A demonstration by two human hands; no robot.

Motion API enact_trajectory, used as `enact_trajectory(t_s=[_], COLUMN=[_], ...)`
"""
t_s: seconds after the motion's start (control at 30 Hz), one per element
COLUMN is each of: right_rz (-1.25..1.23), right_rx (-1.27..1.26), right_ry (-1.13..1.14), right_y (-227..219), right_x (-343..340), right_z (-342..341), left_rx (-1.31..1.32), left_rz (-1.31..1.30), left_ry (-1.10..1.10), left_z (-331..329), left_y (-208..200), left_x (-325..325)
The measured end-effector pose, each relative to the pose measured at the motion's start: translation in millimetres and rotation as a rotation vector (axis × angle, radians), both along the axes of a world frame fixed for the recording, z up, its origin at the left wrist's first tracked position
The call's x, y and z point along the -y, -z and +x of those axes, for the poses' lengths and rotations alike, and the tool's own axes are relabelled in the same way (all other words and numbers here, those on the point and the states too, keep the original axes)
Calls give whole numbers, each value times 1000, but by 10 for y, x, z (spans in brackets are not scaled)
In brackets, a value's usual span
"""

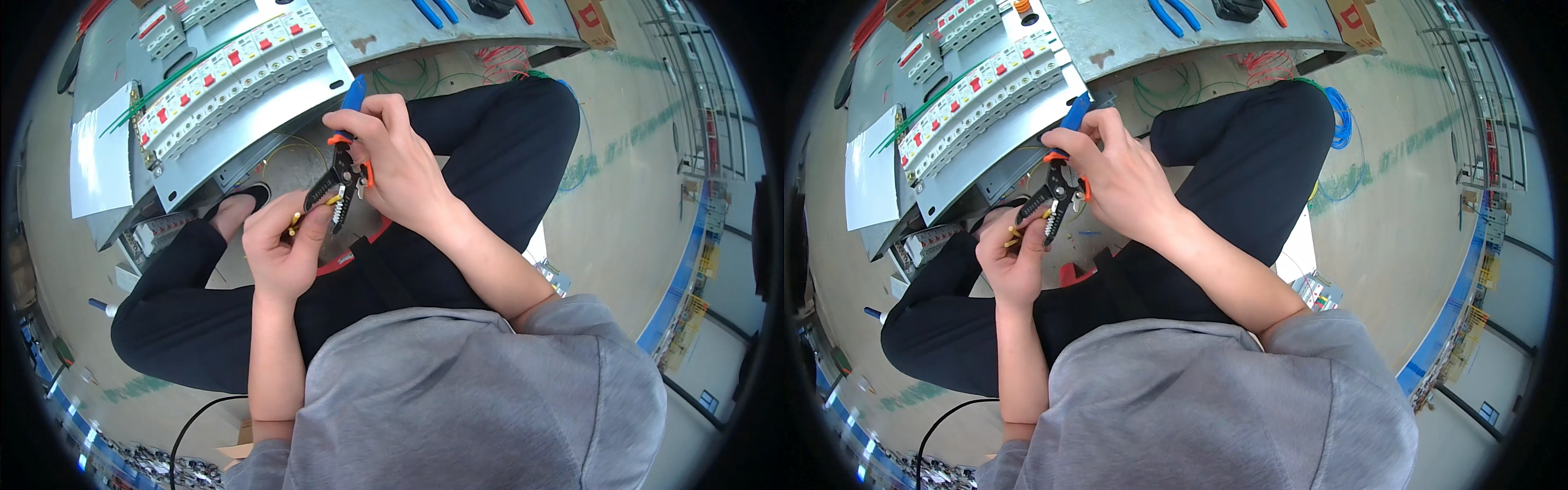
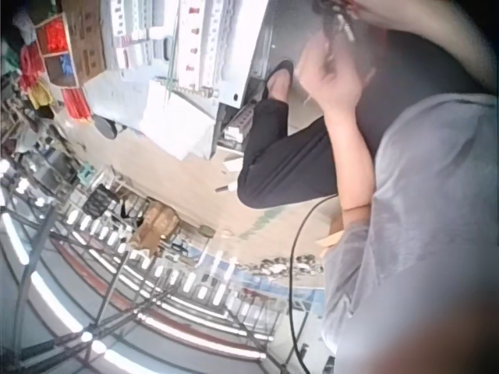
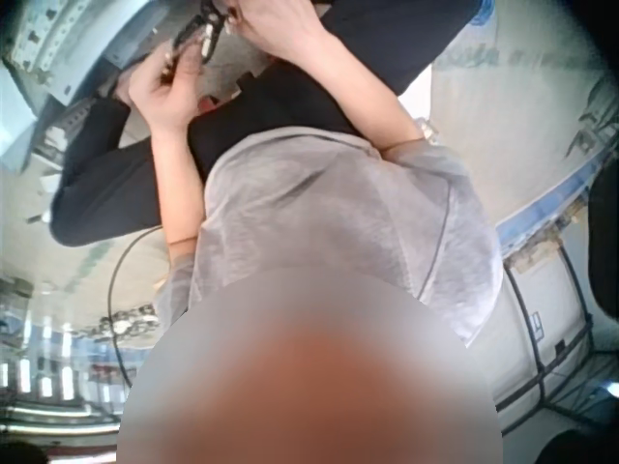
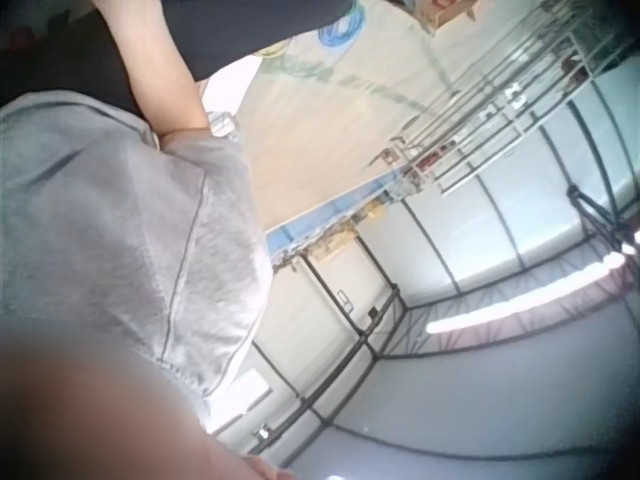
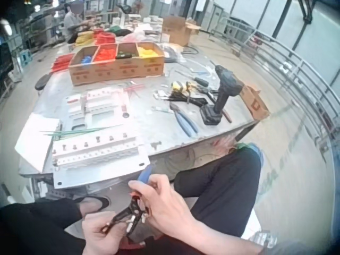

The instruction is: The person strips insulation from several short lengths of yellow and green electrical wire using wire strippers. They then pick up a large roll of blue wire and cut the plastic wrapping around it with the same tool.

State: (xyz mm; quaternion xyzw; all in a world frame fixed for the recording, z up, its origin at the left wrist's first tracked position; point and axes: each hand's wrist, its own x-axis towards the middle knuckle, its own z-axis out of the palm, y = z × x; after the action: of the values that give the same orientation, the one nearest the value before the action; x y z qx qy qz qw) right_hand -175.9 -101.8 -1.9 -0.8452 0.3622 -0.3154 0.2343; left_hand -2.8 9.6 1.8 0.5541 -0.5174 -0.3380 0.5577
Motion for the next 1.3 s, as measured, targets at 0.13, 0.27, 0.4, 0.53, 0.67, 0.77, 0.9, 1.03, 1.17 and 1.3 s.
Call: enact_trajectory(t_s=[0.13, 0.27, 0.4, 0.53, 0.67, 0.77, 0.9, 1.03, 1.17, 1.3], right_rz=[-45, -69, -56, -72, -21, -9, -20, -23, -22, 70], right_rx=[-2, 16, 21, 8, 23, 41, 55, 44, 35, 16], right_ry=[0, -19, -32, -40, -55, -98, -121, -122, -122, -59], right_y=[31, 77, 74, 77, 72, 67, 81, 77, 70, 68], right_x=[21, 14, -2, 1, -10, -2, 10, 12, 9, -15], right_z=[-16, 5, 7, 15, 18, 21, 19, 24, 22, 23], left_rx=[-14, -1, 27, 10, 9, 1, 13, 10, 40, 30], left_rz=[0, -44, -109, -67, -40, -42, -55, -39, -40, -3], left_ry=[-3, 8, 9, 1, 10, 14, 20, 23, 24, 19], left_z=[27, 38, 57, 52, 56, 66, 58, 58, 68, 59], left_y=[11, 16, 49, 18, 3, -1, -5, -27, -30, -44], left_x=[-26, -20, -17, -33, -40, -41, -25, -17, -18, -23])
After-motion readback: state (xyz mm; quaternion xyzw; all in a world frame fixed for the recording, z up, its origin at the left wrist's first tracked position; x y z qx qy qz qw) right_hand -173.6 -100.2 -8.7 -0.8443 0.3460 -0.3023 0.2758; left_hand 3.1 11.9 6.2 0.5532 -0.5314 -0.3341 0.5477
